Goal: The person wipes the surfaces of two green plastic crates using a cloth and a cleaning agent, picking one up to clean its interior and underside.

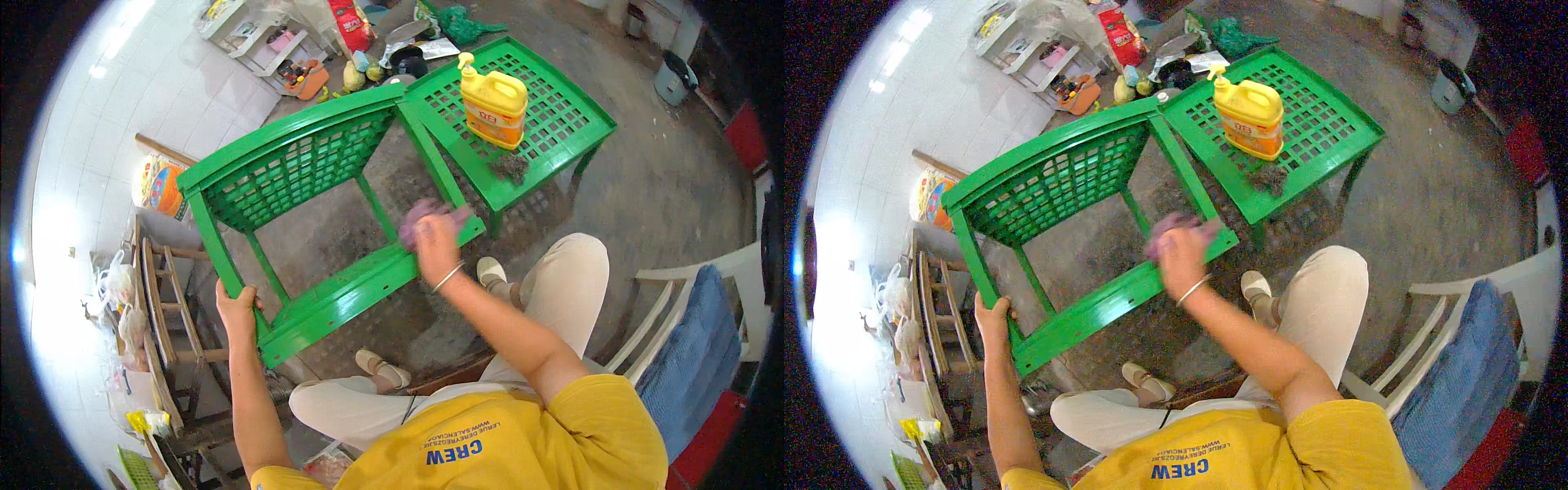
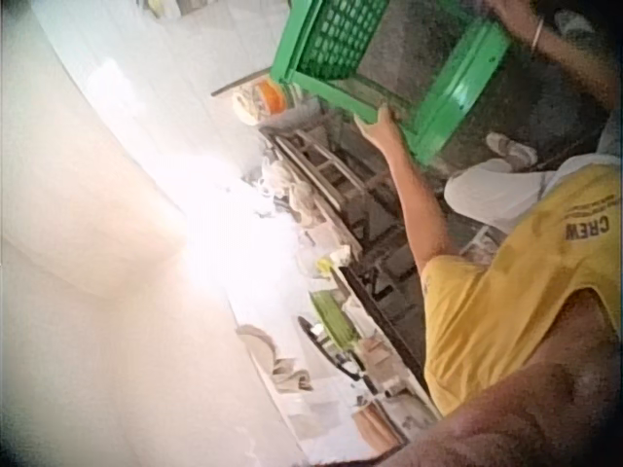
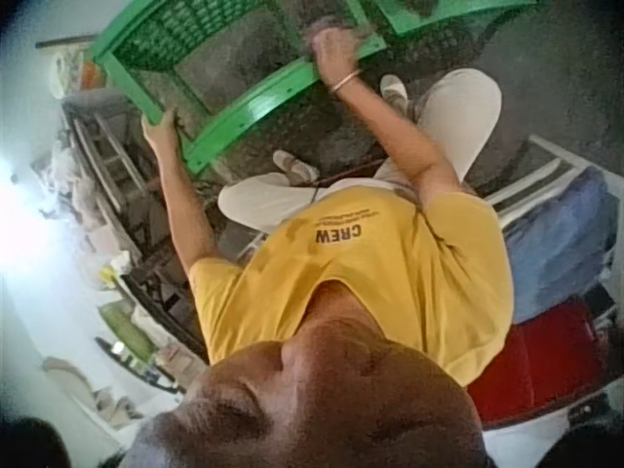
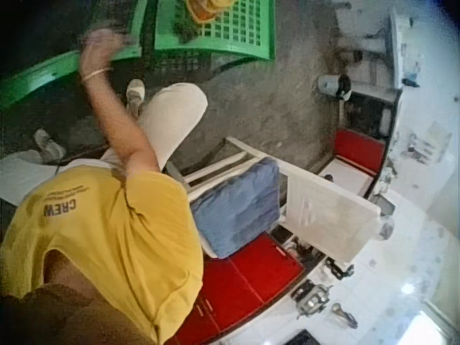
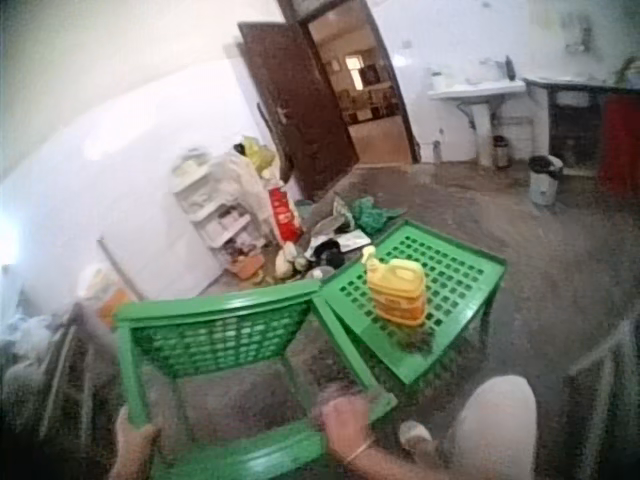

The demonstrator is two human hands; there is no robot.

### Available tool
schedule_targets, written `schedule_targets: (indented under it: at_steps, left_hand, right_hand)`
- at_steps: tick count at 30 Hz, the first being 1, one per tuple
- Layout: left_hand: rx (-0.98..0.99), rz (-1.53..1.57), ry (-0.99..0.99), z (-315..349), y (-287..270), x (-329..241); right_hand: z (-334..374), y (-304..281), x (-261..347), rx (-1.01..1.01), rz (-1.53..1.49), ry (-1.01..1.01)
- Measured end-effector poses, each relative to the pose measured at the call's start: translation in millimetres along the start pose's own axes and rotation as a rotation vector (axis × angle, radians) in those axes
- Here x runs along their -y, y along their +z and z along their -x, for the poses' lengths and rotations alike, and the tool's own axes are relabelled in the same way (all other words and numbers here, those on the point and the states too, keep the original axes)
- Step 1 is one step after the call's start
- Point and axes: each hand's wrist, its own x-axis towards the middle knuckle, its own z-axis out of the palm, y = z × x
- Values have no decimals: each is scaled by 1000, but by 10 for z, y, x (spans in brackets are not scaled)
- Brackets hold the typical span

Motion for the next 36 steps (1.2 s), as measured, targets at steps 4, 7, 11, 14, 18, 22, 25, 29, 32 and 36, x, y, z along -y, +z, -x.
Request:
schedule_targets:
  at_steps: [4, 7, 11, 14, 18, 22, 25, 29, 32, 36]
  left_hand:
    - [-8, -23, -33, -31, 28, 3]
    - [8, -19, -31, -74, -42, 43]
    - [19, -12, 9, -185, -226, 306]
    - [33, -9, 40, -249, -252, 341]
    - [4, -65, -14, -196, -222, 201]
    - [17, -40, -12, -221, -163, 222]
    - [29, -35, -7, -231, -129, 140]
    - [9, -10, -36, -268, -368, 440]
    - [14, -50, -46, -267, -341, 430]
    - [-25, 19, -38, -324, -378, 498]
  right_hand:
    - [453, 326, 896, 190, -235, -202]
    - [446, 287, 673, 177, -112, -466]
    - [-114, -319, -150, 205, 137, -383]
    - [-108, -321, -732, -252, 158, -111]
    - [186, -129, -224, -165, 109, -250]
    - [667, 332, 753, 233, -139, -275]
    - [712, 360, 788, 207, -201, -451]
    - [208, -213, 23, 397, -242, -190]
    - [226, -420, -660, -26, 233, -118]
    - [542, 134, -150, 114, -390, 379]
